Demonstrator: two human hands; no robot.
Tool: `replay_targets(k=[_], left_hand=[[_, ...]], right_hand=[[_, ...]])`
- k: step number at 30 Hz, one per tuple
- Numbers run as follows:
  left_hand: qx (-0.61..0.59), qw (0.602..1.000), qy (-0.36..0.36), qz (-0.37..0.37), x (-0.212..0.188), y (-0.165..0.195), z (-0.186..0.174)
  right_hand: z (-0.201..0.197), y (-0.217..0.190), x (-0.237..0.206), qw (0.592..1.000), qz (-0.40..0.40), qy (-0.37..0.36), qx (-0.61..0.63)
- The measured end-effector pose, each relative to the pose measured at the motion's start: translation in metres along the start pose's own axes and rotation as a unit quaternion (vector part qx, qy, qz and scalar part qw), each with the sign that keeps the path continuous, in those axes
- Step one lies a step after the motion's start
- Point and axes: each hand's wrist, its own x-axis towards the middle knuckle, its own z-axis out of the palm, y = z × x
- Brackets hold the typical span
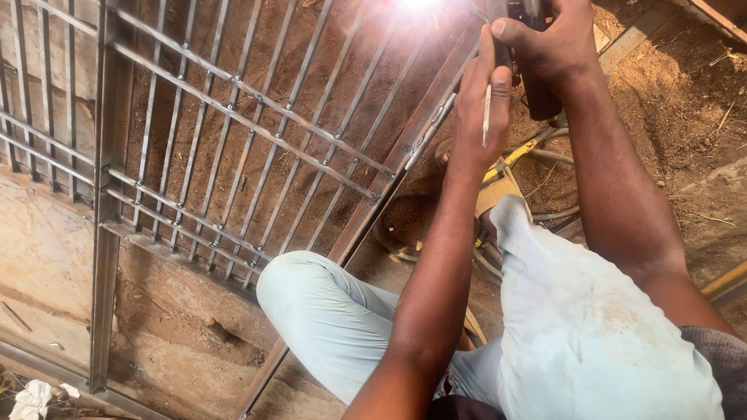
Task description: The person sits on the floor of a metal workshop and arc-welds the joints of a steel grille frame using an electrode holder, striking arcs that produce sparks and smoke. They reposition the welding rod, adjust the frame, and weld successive joints along the grille.
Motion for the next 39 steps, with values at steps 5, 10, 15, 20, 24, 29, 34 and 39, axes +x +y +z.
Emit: replay_targets(k=[5, 10, 15, 20, 24, 29, 34, 39], left_hand=[[0.003, 1.000, 0.012, 0.024, -0.001, -0.005, 0.001], [0.004, 1.000, 0.007, 0.025, -0.001, -0.006, 0.001], [0.002, 1.000, 0.000, 0.010, 0.000, -0.006, 0.000], [-0.007, 1.000, 0.004, 0.013, 0.001, -0.005, 0.000], [0.003, 1.000, 0.000, 0.011, 0.000, -0.006, 0.001], [0.010, 1.000, 0.000, 0.010, -0.002, -0.008, 0.000], [0.003, 1.000, 0.008, 0.020, 0.001, -0.001, -0.003], [-0.035, 0.995, -0.026, -0.087, 0.002, 0.012, -0.007]], right_hand=[[-0.001, -0.001, 0.000, 0.998, 0.000, 0.011, -0.055], [-0.002, 0.001, 0.000, 0.999, 0.007, 0.008, -0.043], [-0.002, 0.001, 0.000, 0.998, 0.011, 0.012, -0.067], [-0.001, 0.002, 0.002, 1.000, 0.017, 0.002, -0.014], [-0.001, 0.002, 0.003, 1.000, 0.001, -0.008, -0.005], [-0.002, -0.001, 0.001, 1.000, -0.005, -0.011, -0.006], [0.000, -0.003, 0.003, 1.000, 0.002, -0.015, -0.009], [0.003, -0.001, 0.010, 1.000, 0.007, 0.003, -0.025]])
